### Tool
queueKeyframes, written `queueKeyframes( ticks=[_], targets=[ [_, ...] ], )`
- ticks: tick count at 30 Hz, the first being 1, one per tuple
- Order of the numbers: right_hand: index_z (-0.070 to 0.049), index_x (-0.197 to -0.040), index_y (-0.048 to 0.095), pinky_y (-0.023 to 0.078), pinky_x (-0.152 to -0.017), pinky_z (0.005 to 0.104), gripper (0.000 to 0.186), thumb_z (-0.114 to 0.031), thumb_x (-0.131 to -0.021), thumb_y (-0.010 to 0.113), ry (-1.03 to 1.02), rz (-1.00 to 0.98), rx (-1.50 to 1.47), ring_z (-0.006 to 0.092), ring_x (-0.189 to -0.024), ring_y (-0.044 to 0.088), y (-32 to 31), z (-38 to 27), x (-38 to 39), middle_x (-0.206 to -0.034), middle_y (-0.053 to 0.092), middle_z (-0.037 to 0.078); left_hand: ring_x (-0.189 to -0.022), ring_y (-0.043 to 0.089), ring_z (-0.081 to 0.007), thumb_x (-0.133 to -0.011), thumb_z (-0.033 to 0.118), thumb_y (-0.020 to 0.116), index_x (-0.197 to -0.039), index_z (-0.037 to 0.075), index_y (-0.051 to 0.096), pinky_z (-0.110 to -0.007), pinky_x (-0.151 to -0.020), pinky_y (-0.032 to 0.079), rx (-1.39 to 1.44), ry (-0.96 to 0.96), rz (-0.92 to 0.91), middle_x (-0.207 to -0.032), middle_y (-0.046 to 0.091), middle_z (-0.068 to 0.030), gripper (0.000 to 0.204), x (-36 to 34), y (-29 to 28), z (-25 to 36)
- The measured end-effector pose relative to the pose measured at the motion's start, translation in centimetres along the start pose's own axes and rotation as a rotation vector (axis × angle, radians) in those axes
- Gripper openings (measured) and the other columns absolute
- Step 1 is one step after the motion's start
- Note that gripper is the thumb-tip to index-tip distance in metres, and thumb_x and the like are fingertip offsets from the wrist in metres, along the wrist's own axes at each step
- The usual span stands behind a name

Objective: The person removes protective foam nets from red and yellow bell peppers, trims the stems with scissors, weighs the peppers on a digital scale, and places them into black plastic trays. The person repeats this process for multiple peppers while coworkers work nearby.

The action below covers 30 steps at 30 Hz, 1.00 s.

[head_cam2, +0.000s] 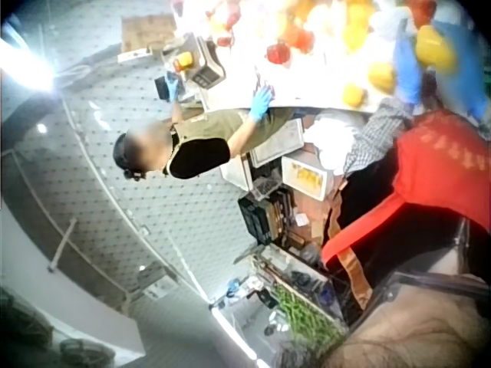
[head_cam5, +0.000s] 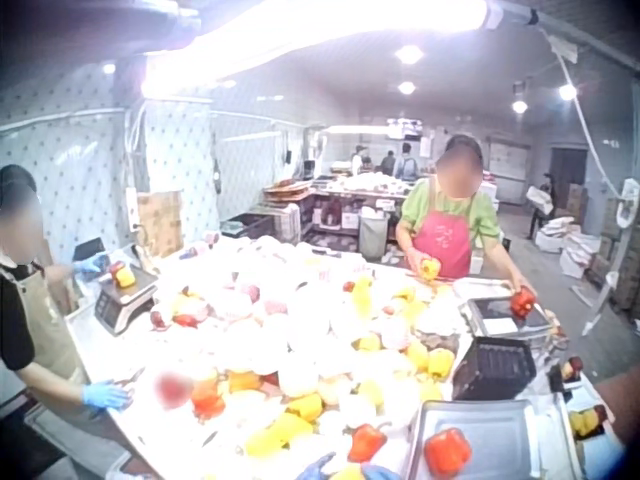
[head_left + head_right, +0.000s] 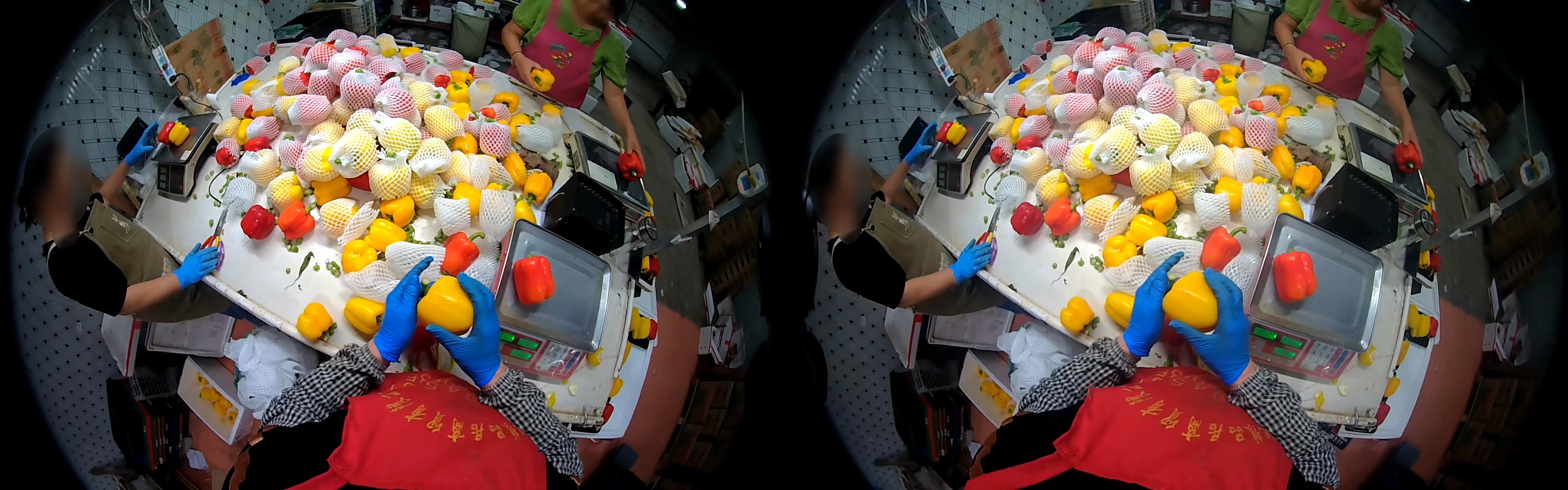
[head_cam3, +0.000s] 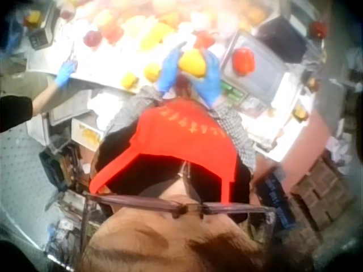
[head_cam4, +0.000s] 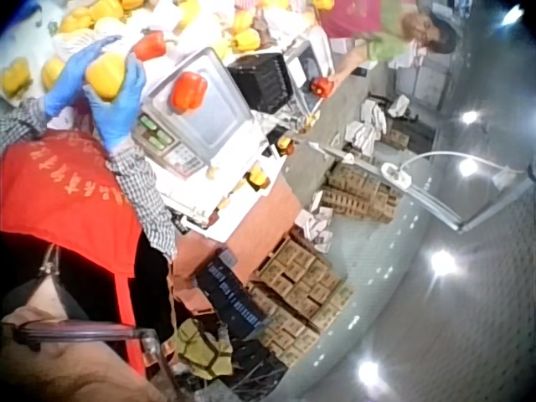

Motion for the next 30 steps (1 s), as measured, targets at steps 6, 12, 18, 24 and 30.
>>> queueKeyframes(
  ticks=[6, 12, 18, 24, 30],
  targets=[
    [-0.001, -0.142, 0.046, 0.049, -0.103, 0.0381, 0.076, -0.038, -0.085, 0.080, 0.237, 0.130, -0.483, 0.0280, -0.122, 0.058, 0.1, 2.8, 0.9, -0.136, 0.054, 0.017, -0.125, 0.055, -0.0192, -0.105, 0.047, 0.046, -0.156, 0.008, 0.030, -0.032, -0.103, 0.046, 0.971, -0.297, -0.084, -0.134, 0.059, -0.0100, 0.066, 0.9, 2.5, -2.5],
    [0.003, -0.138, 0.048, 0.054, -0.096, 0.0359, 0.070, -0.056, -0.100, 0.052, 0.560, 0.032, -0.836, 0.0265, -0.114, 0.065, 2.3, 6.3, 3.4, -0.128, 0.062, 0.017, -0.136, 0.047, -0.0233, -0.093, 0.053, 0.065, -0.153, 0.008, 0.032, -0.041, -0.115, 0.037, 0.613, -0.081, -0.338, -0.150, 0.045, -0.0102, 0.082, 2.1, 4.4, -3.3],
    [0.004, -0.135, 0.051, 0.059, -0.084, 0.0338, 0.065, -0.053, -0.106, 0.038, 0.711, -0.092, -0.894, 0.0252, -0.103, 0.070, 3.4, 6.8, 4.2, -0.121, 0.066, 0.017, -0.138, 0.044, -0.0277, -0.099, 0.054, 0.055, -0.154, 0.005, 0.030, -0.043, -0.117, 0.035, 0.927, -0.279, -0.284, -0.151, 0.043, -0.0127, 0.078, 2.1, 4.1, -3.3],
    [0.002, -0.141, 0.046, 0.058, -0.091, 0.0394, 0.068, -0.056, -0.104, 0.040, 0.648, -0.143, -0.875, 0.0282, -0.110, 0.068, 3.4, 7.6, 4.8, -0.128, 0.063, 0.018, -0.139, 0.044, -0.0265, -0.101, 0.053, 0.052, -0.152, 0.004, 0.033, -0.042, -0.116, 0.035, 0.869, -0.263, -0.237, -0.150, 0.044, -0.0126, 0.074, 1.5, 3.5, -4.1],
    [-0.003, -0.150, 0.036, 0.044, -0.109, 0.0379, 0.070, -0.038, -0.097, 0.064, 0.596, -0.068, -1.154, 0.0245, -0.130, 0.053, 2.0, 6.2, 5.0, -0.142, 0.051, 0.013, -0.139, 0.043, -0.0273, -0.100, 0.045, 0.058, -0.152, 0.002, 0.034, -0.040, -0.117, 0.034, 0.511, 0.040, -0.394, -0.151, 0.044, -0.0136, 0.072, 1.0, 4.4, -0.8]
  ],
)
Point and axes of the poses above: each hand's wrist, its own x-axis away from the middle knuckle, its own y-axis out of the palm, z = x × y, the point moved 8 cm from there along -x, towards the middle knuckle
